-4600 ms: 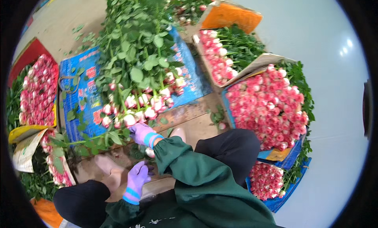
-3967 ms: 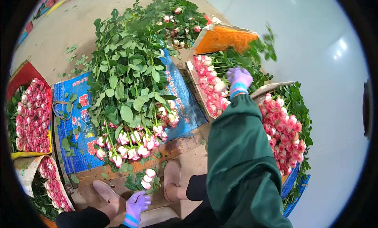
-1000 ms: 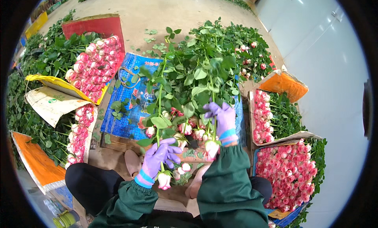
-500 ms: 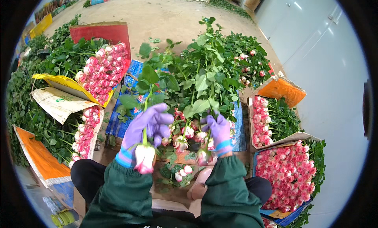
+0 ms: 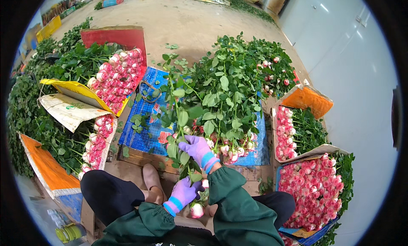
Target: The person sits on the floor and trims leaves from pink and white roses using shears. They place the trimmed roses into a cardboard box and discard the leaves on the floor.
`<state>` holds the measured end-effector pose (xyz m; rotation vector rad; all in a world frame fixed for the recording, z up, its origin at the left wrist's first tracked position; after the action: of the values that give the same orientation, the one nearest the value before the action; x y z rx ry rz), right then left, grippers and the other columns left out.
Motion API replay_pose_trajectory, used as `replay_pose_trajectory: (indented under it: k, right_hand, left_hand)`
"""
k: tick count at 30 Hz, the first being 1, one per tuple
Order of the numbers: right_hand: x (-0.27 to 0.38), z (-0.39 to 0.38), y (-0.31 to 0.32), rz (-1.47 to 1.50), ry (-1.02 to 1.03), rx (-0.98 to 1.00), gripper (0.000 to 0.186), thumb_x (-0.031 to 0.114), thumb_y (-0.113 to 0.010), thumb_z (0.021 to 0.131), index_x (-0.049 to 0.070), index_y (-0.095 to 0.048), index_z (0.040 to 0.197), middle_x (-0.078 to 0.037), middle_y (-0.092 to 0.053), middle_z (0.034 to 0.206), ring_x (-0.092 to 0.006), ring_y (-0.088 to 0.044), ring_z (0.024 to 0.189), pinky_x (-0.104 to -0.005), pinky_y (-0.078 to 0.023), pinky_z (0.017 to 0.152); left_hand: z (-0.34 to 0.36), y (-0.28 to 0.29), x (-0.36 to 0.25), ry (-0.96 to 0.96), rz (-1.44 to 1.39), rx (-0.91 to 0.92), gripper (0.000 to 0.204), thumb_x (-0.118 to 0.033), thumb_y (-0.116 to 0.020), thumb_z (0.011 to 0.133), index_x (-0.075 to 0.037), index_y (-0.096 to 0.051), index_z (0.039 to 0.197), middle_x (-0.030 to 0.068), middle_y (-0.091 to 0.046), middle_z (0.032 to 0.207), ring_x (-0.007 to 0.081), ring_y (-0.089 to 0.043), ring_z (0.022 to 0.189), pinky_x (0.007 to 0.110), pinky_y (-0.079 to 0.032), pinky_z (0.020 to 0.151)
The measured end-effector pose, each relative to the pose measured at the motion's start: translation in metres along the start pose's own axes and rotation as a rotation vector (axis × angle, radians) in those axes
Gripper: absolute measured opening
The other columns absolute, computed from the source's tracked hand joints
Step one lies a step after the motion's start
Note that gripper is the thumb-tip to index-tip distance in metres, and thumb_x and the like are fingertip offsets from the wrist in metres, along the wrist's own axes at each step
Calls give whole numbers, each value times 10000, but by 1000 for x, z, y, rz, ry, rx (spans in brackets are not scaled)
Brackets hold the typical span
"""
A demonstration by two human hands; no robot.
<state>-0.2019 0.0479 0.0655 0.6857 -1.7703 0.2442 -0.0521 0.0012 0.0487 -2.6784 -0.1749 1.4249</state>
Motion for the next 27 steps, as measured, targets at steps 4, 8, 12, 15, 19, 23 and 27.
replay_pose_trajectory:
  k: [4, 8, 12, 15, 19, 23, 27]
  right_hand:
    - [34, 0, 12, 334, 62, 8, 309, 96, -631, 832, -25, -593, 1114, -8, -640, 891, -75, -566, 747, -215, -461, 687]
    - [-62, 49, 58, -483, 58, -145, 157, 167, -645, 750, 60, -676, 861, -131, -665, 837, -293, -621, 764, -328, -487, 716]
    - [3, 17, 52, 268, 36, -53, 135, 104, -627, 789, -26, -651, 815, -45, -642, 734, -98, -540, 629, -238, -431, 590]
    - [-25, 35, 57, 28, -26, -191, 239, 117, -632, 790, -48, -637, 963, -85, -661, 793, -134, -582, 692, -263, -463, 668]
    - [-54, 34, 62, -153, -153, -96, 359, 66, -649, 769, -92, -577, 1083, -101, -654, 893, -141, -598, 745, -262, -478, 664]
    - [-66, 10, 51, -596, 17, -83, 344, 72, -605, 800, -46, -576, 1122, -77, -661, 908, -127, -605, 775, -254, -483, 708]
    - [-87, -20, 54, -642, -165, 36, 393, 137, -628, 765, 22, -588, 1139, -118, -661, 971, -169, -627, 834, -280, -476, 791]
  left_hand:
    - [-14, -2, -50, -172, -123, 29, 251, -132, -466, 928, -9, -565, 1124, 41, -636, 762, 98, -576, 569, 232, -456, 510]
    - [19, 6, -21, -168, 207, -4, 330, -172, -505, 905, -13, -533, 1192, 10, -627, 848, 49, -526, 654, 213, -465, 553]
    - [4, 12, 15, -30, -298, 143, 351, -185, -485, 929, -19, -478, 1239, 45, -628, 944, 107, -593, 725, 223, -478, 608]
    - [-2, 11, 19, 28, -172, 158, 334, -180, -474, 933, -8, -484, 1219, 54, -625, 943, 102, -591, 720, 204, -456, 587]
    - [-34, 14, -11, -30, -162, 135, 321, -169, -449, 938, -13, -484, 1217, 47, -626, 951, 88, -582, 745, 189, -439, 601]
    - [-50, 33, -3, -53, -143, 124, 327, -178, -448, 941, -21, -482, 1226, 47, -630, 961, 78, -571, 777, 190, -439, 636]
    - [-71, 38, 2, -36, -105, 85, 331, -161, -514, 914, -19, -509, 1213, 42, -631, 954, 91, -563, 795, 224, -467, 733]
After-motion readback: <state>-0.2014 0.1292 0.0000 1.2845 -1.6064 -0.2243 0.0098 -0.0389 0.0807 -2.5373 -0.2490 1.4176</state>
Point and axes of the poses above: each hand's wrist, its own z-axis towards the middle knuckle, its own y-axis out of the back of the hand, x = y × z, the point moved 1 cm from there along z, towards the middle knuckle
